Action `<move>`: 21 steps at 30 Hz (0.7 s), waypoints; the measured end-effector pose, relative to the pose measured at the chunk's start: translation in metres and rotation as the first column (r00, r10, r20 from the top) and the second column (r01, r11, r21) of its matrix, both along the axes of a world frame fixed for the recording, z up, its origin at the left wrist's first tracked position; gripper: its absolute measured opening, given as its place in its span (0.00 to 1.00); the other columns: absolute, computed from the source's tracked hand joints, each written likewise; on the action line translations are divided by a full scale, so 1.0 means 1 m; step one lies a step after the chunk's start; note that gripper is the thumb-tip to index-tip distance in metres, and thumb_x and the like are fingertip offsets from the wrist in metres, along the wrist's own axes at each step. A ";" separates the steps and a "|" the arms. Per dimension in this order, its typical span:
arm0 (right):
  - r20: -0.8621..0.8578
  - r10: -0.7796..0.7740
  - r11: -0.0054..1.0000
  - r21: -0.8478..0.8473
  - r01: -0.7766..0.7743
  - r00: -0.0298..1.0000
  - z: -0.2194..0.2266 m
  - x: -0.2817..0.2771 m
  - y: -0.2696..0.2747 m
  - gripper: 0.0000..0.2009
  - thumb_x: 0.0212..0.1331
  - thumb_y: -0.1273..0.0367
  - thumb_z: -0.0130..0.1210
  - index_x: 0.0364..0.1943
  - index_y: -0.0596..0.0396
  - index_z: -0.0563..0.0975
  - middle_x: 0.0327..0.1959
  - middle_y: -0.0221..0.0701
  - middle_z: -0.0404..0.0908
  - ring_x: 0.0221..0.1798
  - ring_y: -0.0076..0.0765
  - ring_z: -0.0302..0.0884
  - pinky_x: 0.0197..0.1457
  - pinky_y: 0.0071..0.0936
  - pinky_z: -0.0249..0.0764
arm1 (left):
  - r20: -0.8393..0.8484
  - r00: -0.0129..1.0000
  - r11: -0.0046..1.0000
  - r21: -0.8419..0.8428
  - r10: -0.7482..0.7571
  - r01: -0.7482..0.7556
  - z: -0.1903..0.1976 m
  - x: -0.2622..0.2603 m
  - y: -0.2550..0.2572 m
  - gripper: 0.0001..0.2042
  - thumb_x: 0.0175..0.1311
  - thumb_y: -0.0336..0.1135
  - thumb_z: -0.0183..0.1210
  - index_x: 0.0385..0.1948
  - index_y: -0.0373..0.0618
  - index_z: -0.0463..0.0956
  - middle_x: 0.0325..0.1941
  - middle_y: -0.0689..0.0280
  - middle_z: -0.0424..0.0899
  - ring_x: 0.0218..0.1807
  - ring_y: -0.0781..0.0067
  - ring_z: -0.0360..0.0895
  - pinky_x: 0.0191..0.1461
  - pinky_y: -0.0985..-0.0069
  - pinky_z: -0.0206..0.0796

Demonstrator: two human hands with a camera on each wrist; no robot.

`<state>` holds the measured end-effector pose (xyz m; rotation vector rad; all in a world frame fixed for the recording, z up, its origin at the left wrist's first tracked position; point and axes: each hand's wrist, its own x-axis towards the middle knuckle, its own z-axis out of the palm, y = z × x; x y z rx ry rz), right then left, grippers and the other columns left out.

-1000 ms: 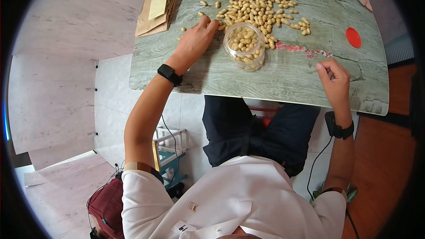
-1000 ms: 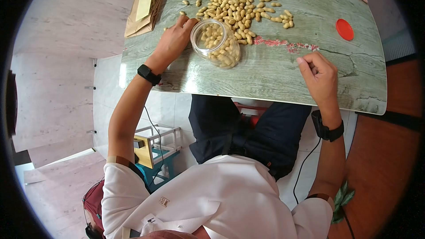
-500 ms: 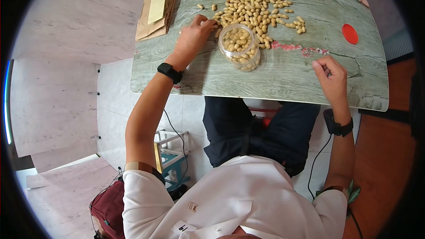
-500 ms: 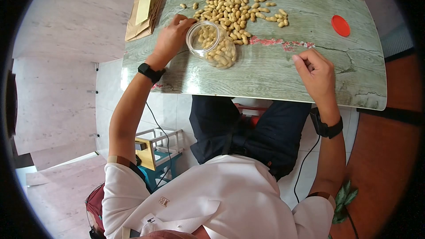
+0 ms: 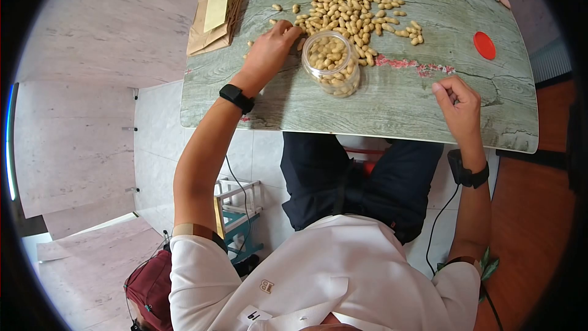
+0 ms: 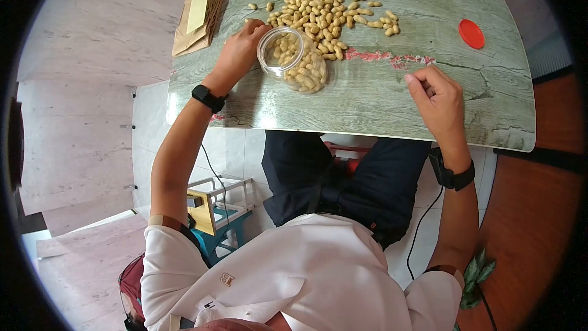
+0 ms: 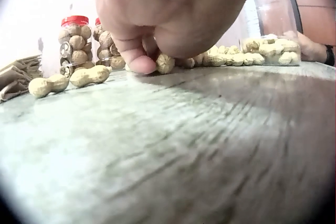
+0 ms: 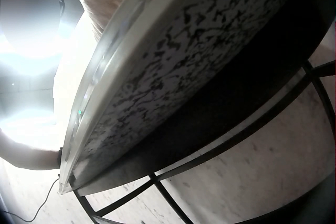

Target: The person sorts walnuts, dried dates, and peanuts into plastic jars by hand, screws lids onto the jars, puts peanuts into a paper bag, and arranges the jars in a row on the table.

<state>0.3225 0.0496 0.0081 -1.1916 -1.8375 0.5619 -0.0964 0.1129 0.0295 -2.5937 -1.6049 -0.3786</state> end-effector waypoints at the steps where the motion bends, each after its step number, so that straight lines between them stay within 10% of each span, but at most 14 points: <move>1: 0.001 -0.001 1.000 0.002 0.001 1.000 0.000 0.000 0.000 0.08 0.66 0.73 0.65 0.31 0.60 0.79 0.22 0.25 0.75 0.23 0.17 0.70 0.27 0.21 0.65 | 0.000 1.000 1.000 0.010 -0.023 0.023 0.000 0.000 0.000 0.16 0.66 0.29 0.62 0.55 0.48 0.80 0.56 0.56 0.82 0.47 0.46 0.86 0.49 0.58 0.81; 8: -0.002 -0.004 1.000 -0.009 0.004 1.000 0.000 0.001 0.000 0.08 0.66 0.73 0.65 0.31 0.61 0.79 0.23 0.26 0.76 0.23 0.18 0.70 0.28 0.21 0.67 | 0.302 0.951 0.997 0.068 -0.062 0.044 -0.015 -0.019 0.015 0.13 0.69 0.27 0.60 0.54 0.47 0.80 0.48 0.56 0.85 0.41 0.58 0.86 0.43 0.67 0.80; 10: -0.004 -0.007 1.000 -0.008 0.007 1.000 0.001 0.001 -0.001 0.08 0.66 0.73 0.65 0.31 0.61 0.79 0.23 0.26 0.76 0.23 0.18 0.70 0.28 0.21 0.67 | 0.494 0.768 0.902 -0.348 0.407 -0.253 -0.002 -0.019 0.015 0.11 0.74 0.28 0.58 0.55 0.45 0.79 0.43 0.62 0.85 0.37 0.76 0.81 0.36 0.78 0.74; 11: -0.007 -0.006 1.000 -0.006 0.006 1.000 0.001 0.000 0.000 0.08 0.66 0.73 0.65 0.31 0.61 0.79 0.23 0.26 0.75 0.23 0.18 0.70 0.28 0.21 0.67 | 0.495 0.768 0.902 -0.349 0.406 -0.252 -0.001 -0.024 0.016 0.11 0.74 0.28 0.58 0.55 0.45 0.79 0.43 0.62 0.85 0.37 0.76 0.81 0.36 0.78 0.74; 14: -0.003 -0.003 1.000 -0.003 0.003 1.000 0.001 0.000 0.000 0.08 0.66 0.73 0.65 0.31 0.61 0.79 0.23 0.26 0.75 0.23 0.18 0.69 0.27 0.21 0.66 | 0.902 0.162 0.889 -0.425 0.401 0.169 0.005 -0.036 0.019 0.11 0.77 0.29 0.58 0.55 0.39 0.77 0.44 0.68 0.84 0.36 0.85 0.75 0.34 0.86 0.67; 21: -0.004 -0.007 1.000 -0.025 0.007 1.000 0.001 0.001 -0.001 0.07 0.66 0.74 0.65 0.31 0.60 0.79 0.23 0.25 0.76 0.24 0.17 0.69 0.27 0.21 0.65 | 0.921 0.283 0.859 -0.362 0.269 0.363 0.075 0.001 -0.010 0.10 0.78 0.29 0.56 0.56 0.43 0.76 0.52 0.63 0.85 0.36 0.87 0.71 0.34 0.89 0.63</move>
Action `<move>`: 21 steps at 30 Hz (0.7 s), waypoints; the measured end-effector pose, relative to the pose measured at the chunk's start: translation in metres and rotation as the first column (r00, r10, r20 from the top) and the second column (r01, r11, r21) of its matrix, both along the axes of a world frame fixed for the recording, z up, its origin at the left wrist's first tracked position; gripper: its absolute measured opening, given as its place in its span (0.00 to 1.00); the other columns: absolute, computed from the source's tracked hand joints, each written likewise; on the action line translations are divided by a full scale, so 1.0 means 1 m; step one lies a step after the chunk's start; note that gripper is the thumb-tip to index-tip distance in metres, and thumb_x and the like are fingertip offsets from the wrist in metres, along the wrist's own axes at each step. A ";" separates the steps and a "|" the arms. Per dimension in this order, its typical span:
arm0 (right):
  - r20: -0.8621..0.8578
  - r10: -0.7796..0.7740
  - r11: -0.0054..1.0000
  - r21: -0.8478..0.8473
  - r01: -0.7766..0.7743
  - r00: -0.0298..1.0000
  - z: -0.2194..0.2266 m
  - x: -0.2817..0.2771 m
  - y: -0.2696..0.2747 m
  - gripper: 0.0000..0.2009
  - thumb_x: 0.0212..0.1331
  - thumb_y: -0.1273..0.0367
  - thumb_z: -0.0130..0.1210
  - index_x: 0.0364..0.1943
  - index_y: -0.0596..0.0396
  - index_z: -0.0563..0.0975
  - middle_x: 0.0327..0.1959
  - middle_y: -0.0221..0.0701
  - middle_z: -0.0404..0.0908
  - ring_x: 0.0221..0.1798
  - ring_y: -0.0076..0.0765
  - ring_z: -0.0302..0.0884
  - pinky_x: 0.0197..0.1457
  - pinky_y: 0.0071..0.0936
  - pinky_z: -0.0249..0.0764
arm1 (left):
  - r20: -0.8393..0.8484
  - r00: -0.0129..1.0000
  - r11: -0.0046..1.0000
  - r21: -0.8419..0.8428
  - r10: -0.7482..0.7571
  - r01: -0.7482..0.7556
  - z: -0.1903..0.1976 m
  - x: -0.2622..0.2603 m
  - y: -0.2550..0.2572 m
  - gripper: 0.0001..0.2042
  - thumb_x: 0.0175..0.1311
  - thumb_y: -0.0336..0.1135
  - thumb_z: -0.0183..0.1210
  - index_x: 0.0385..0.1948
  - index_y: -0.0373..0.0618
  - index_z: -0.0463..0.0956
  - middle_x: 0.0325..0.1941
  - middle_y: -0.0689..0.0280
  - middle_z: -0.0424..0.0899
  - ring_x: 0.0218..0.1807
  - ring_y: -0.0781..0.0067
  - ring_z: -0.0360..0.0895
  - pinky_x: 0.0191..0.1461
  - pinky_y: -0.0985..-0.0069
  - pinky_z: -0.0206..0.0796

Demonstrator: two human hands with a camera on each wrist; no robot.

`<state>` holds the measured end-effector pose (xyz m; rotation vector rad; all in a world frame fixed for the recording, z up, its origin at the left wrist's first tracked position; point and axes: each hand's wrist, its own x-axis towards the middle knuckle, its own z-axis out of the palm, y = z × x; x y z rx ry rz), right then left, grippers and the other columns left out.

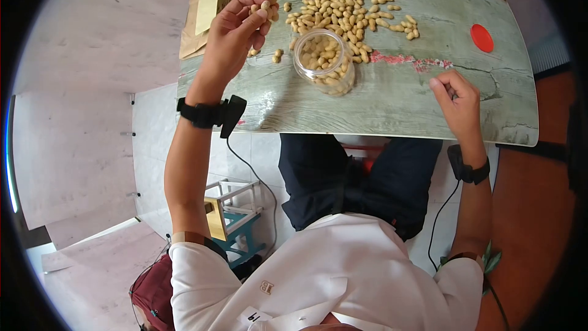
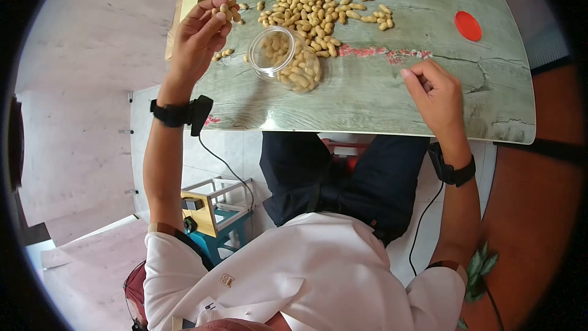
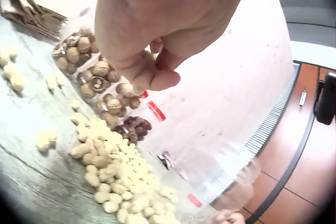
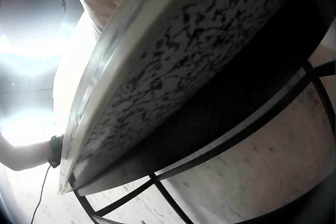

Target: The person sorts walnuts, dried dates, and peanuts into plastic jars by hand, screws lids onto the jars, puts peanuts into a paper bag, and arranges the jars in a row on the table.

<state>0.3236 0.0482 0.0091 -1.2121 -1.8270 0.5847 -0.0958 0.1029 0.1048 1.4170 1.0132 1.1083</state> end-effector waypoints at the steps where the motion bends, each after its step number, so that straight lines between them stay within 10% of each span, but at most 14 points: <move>1: -0.004 0.000 1.000 -0.004 0.000 1.000 0.000 -0.001 0.000 0.07 0.66 0.74 0.65 0.31 0.60 0.79 0.24 0.26 0.76 0.24 0.17 0.69 0.27 0.21 0.65 | 0.007 1.000 1.000 0.002 -0.025 0.025 0.006 0.007 -0.004 0.10 0.79 0.29 0.55 0.56 0.43 0.76 0.54 0.62 0.85 0.34 0.87 0.69 0.32 0.89 0.61; 8: -0.005 -0.004 1.000 0.003 0.004 1.000 -0.001 -0.001 0.001 0.08 0.66 0.73 0.65 0.31 0.60 0.79 0.24 0.27 0.76 0.24 0.18 0.70 0.28 0.21 0.66 | -0.059 0.967 0.968 -0.040 -0.249 0.247 0.045 0.041 -0.029 0.10 0.79 0.28 0.55 0.57 0.39 0.76 0.53 0.62 0.84 0.32 0.87 0.69 0.27 0.89 0.61; 10: -0.002 -0.005 1.000 -0.001 0.005 1.000 0.000 0.000 0.000 0.08 0.66 0.73 0.65 0.31 0.60 0.79 0.24 0.27 0.76 0.24 0.18 0.70 0.28 0.22 0.66 | -0.328 0.902 0.958 -0.041 -0.282 0.284 0.052 0.048 -0.035 0.10 0.79 0.27 0.55 0.57 0.38 0.76 0.52 0.63 0.84 0.32 0.87 0.70 0.27 0.88 0.62; 21: -0.005 -0.009 1.000 -0.016 0.009 1.000 0.002 -0.002 -0.001 0.08 0.66 0.72 0.65 0.31 0.60 0.79 0.24 0.27 0.76 0.24 0.19 0.70 0.28 0.22 0.67 | -0.840 0.542 0.875 0.270 0.010 0.402 0.059 0.078 -0.049 0.08 0.68 0.21 0.61 0.47 0.36 0.82 0.44 0.59 0.86 0.42 0.65 0.89 0.45 0.73 0.79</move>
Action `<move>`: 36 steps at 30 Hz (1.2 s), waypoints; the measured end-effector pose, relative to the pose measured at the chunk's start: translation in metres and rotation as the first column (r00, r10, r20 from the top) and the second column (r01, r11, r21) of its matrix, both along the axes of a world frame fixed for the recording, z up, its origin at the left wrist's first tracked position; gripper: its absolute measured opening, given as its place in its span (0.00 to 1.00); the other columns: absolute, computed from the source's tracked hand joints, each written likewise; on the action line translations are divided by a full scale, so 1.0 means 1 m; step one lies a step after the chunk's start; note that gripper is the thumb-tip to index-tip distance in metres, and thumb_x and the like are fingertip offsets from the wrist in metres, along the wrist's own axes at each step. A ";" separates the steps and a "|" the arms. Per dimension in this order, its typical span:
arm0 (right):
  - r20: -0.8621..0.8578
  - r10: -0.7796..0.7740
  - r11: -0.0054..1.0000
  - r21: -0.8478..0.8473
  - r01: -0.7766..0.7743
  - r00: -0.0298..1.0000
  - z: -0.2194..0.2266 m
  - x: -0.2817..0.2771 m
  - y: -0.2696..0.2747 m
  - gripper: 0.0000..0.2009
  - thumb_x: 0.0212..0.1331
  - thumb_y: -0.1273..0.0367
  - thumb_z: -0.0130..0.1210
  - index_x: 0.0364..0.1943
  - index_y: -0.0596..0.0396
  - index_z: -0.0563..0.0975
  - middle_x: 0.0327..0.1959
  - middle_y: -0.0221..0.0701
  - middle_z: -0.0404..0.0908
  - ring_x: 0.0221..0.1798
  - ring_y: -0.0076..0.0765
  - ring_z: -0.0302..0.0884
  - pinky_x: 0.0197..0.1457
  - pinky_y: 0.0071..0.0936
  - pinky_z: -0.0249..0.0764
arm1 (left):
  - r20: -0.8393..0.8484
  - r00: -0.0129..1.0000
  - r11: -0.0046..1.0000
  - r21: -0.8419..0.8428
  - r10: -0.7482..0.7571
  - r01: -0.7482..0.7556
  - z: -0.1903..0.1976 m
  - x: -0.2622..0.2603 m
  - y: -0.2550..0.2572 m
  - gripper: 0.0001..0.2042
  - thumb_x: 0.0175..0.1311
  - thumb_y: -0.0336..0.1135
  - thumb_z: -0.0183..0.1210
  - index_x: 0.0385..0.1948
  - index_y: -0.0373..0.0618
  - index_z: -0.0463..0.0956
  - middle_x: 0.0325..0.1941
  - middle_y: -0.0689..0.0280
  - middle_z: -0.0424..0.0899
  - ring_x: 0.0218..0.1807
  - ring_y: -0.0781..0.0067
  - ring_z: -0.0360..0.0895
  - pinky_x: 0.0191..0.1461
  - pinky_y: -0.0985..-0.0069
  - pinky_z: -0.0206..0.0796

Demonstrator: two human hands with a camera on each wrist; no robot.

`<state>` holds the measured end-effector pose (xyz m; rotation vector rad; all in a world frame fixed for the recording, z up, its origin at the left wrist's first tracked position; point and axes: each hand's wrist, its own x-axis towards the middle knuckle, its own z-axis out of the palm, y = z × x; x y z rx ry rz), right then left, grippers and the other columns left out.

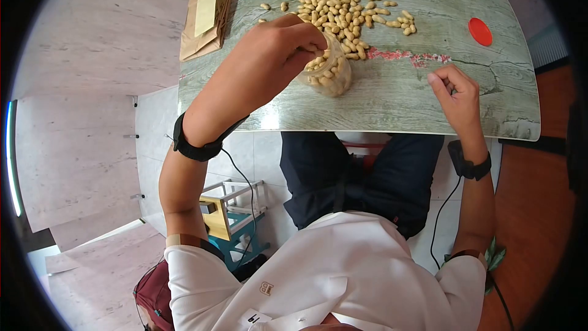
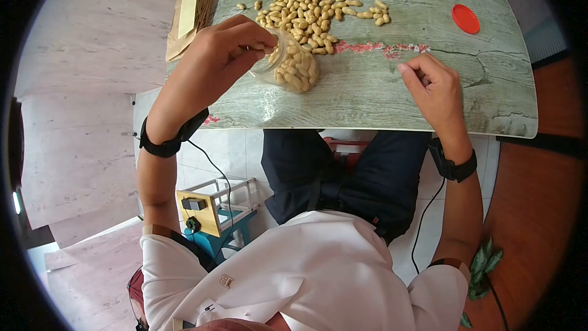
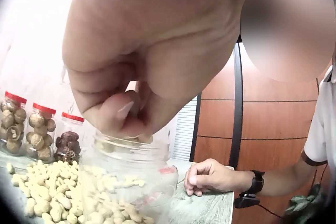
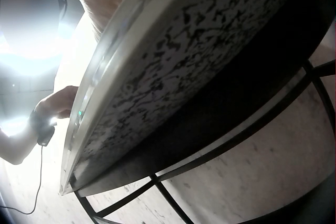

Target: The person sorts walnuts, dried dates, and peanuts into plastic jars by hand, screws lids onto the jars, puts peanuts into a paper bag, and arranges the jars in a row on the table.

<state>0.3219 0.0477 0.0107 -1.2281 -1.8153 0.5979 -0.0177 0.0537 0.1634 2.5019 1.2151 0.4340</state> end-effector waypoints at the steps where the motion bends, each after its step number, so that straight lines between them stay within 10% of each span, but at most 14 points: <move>1: 0.000 -0.001 1.000 0.000 0.001 1.000 0.000 0.000 0.000 0.08 0.66 0.72 0.65 0.31 0.60 0.79 0.24 0.27 0.76 0.24 0.19 0.70 0.28 0.22 0.67 | 0.000 1.000 1.000 0.000 0.000 0.000 0.001 0.001 0.001 0.08 0.68 0.21 0.61 0.47 0.36 0.82 0.44 0.59 0.86 0.42 0.65 0.89 0.45 0.73 0.79; 13: -0.007 0.011 1.000 0.013 -0.011 1.000 -0.001 0.000 0.001 0.07 0.65 0.73 0.65 0.31 0.60 0.79 0.24 0.27 0.76 0.24 0.19 0.70 0.28 0.22 0.66 | -0.094 0.995 0.998 -0.049 0.037 -0.042 0.009 0.005 0.007 0.12 0.65 0.21 0.63 0.49 0.42 0.79 0.42 0.63 0.87 0.30 0.76 0.80 0.35 0.78 0.74; 17: -0.017 0.015 1.000 0.011 -0.015 1.000 -0.001 0.000 0.001 0.07 0.65 0.74 0.66 0.31 0.61 0.79 0.23 0.26 0.75 0.24 0.18 0.70 0.28 0.21 0.65 | 0.266 0.954 0.979 -0.182 0.138 -0.091 0.004 -0.020 0.022 0.08 0.76 0.25 0.53 0.50 0.38 0.78 0.50 0.70 0.87 0.37 0.85 0.80 0.37 0.85 0.72; 25: -0.007 0.016 1.000 0.021 -0.015 1.000 0.000 0.000 0.001 0.08 0.65 0.74 0.65 0.31 0.61 0.78 0.24 0.26 0.76 0.24 0.18 0.69 0.27 0.21 0.64 | -0.025 0.944 0.940 -0.085 0.329 -0.330 -0.094 -0.114 0.099 0.22 0.82 0.40 0.51 0.72 0.46 0.68 0.70 0.53 0.74 0.60 0.60 0.79 0.61 0.63 0.73; 28: -0.002 0.012 1.000 0.017 -0.012 1.000 -0.001 0.000 0.001 0.08 0.65 0.74 0.65 0.31 0.61 0.78 0.24 0.26 0.76 0.24 0.18 0.69 0.27 0.21 0.64 | -0.032 0.939 0.938 0.075 0.342 -0.339 -0.120 -0.105 0.117 0.28 0.78 0.54 0.52 0.68 0.41 0.71 0.62 0.41 0.78 0.63 0.44 0.75 0.68 0.55 0.66; 36: -0.007 0.000 1.000 0.009 0.000 1.000 0.001 -0.001 0.001 0.08 0.65 0.74 0.65 0.30 0.61 0.78 0.24 0.26 0.76 0.24 0.18 0.69 0.27 0.21 0.64 | -0.246 0.943 0.973 0.018 0.225 -0.228 -0.110 -0.069 0.114 0.42 0.72 0.70 0.51 0.71 0.36 0.68 0.71 0.42 0.71 0.72 0.44 0.66 0.74 0.53 0.62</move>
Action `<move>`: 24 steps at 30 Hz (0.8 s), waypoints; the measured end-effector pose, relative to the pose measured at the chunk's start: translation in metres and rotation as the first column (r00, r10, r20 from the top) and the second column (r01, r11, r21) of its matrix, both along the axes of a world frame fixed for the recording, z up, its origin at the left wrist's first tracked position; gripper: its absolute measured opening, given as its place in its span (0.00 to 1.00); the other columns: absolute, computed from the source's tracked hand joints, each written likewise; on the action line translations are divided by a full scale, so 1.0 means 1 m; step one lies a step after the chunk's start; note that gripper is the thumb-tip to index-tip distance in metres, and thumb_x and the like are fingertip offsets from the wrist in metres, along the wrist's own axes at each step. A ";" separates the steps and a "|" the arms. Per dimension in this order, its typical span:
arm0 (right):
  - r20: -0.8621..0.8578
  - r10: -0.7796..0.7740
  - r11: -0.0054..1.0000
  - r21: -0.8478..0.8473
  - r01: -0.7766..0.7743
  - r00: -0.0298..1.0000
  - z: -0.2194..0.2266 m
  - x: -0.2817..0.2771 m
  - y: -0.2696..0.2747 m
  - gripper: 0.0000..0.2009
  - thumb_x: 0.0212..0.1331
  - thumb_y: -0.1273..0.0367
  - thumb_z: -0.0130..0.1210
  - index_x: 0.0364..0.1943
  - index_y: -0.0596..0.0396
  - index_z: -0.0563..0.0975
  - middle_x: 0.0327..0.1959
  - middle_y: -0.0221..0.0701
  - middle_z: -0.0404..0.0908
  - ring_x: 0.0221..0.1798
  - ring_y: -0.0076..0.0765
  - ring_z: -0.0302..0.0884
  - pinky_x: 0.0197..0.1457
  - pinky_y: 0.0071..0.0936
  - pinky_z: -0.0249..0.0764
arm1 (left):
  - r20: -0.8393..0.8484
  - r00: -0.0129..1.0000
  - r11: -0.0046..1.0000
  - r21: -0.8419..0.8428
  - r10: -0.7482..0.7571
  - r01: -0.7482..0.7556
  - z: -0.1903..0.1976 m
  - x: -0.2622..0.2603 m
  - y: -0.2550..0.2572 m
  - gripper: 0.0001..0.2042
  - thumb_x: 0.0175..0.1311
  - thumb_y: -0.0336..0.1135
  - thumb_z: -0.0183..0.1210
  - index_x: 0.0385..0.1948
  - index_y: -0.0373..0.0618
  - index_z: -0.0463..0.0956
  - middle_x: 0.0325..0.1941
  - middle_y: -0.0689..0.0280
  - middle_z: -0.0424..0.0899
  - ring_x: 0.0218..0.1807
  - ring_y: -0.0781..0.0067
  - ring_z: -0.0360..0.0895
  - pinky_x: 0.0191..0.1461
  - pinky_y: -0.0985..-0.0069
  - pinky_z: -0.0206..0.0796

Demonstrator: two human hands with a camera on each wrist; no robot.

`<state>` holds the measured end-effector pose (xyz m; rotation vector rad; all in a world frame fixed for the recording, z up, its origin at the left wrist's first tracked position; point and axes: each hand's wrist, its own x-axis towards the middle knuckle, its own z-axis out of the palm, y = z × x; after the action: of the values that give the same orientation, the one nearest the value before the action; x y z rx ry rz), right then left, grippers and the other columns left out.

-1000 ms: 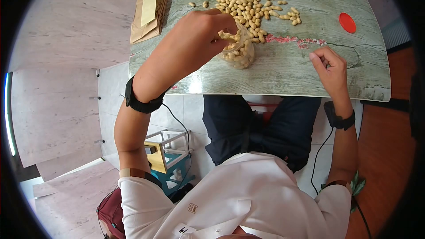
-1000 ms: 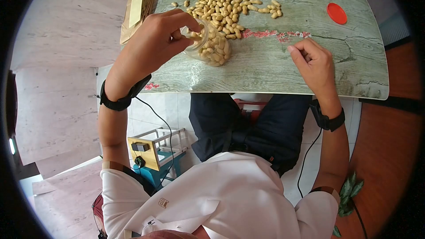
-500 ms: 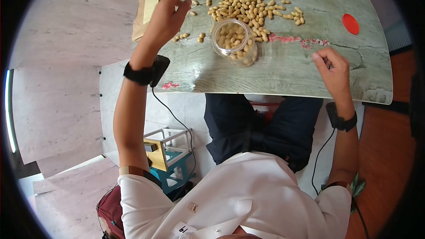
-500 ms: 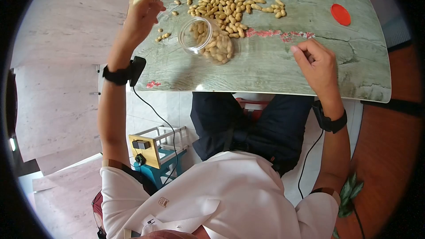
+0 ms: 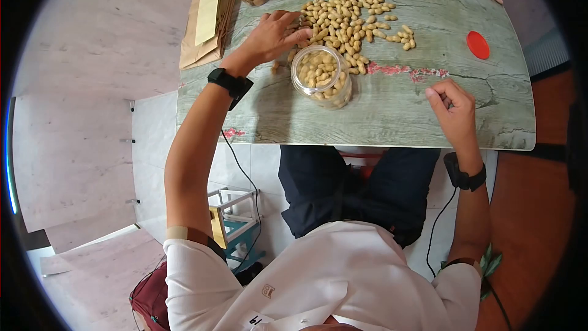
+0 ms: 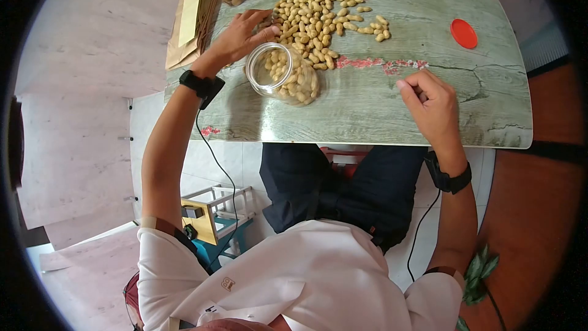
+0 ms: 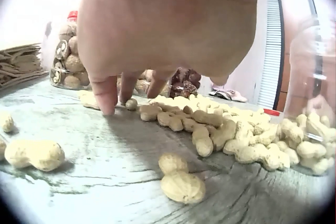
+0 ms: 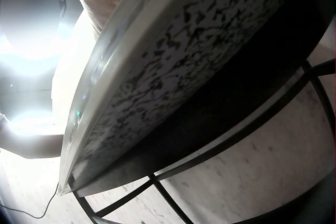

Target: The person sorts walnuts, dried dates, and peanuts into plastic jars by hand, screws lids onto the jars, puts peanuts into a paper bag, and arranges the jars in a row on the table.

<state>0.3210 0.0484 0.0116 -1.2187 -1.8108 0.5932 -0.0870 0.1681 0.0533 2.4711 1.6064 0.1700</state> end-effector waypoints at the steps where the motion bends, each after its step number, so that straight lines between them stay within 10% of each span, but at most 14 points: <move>1: 0.001 0.000 1.000 -0.002 0.000 1.000 0.001 -0.001 0.000 0.08 0.65 0.74 0.65 0.30 0.61 0.78 0.24 0.26 0.75 0.24 0.18 0.69 0.27 0.21 0.64 | 0.000 1.000 1.000 -0.001 0.002 -0.002 -0.003 0.002 0.000 0.42 0.72 0.70 0.51 0.71 0.36 0.68 0.71 0.42 0.71 0.72 0.44 0.66 0.74 0.53 0.62; 12: 0.008 0.007 1.000 0.008 -0.007 1.000 0.000 0.000 0.000 0.08 0.65 0.75 0.65 0.30 0.61 0.78 0.24 0.27 0.75 0.23 0.19 0.68 0.27 0.21 0.64 | -0.055 0.980 0.948 0.251 -0.189 0.197 -0.021 0.020 0.002 0.27 0.75 0.51 0.57 0.69 0.47 0.69 0.55 0.48 0.76 0.58 0.41 0.76 0.58 0.52 0.74; 24: 0.001 0.005 1.000 0.008 -0.005 1.000 -0.001 0.000 0.000 0.08 0.65 0.74 0.65 0.30 0.61 0.78 0.23 0.27 0.75 0.23 0.19 0.68 0.27 0.22 0.64 | -0.093 0.990 0.984 0.132 -0.106 0.118 -0.012 0.028 0.003 0.16 0.73 0.34 0.58 0.58 0.44 0.69 0.51 0.50 0.77 0.50 0.42 0.82 0.50 0.52 0.77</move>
<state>0.3206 0.0485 0.0107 -1.2099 -1.8164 0.5882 -0.0592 0.1708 0.0414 2.7009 1.5301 0.1655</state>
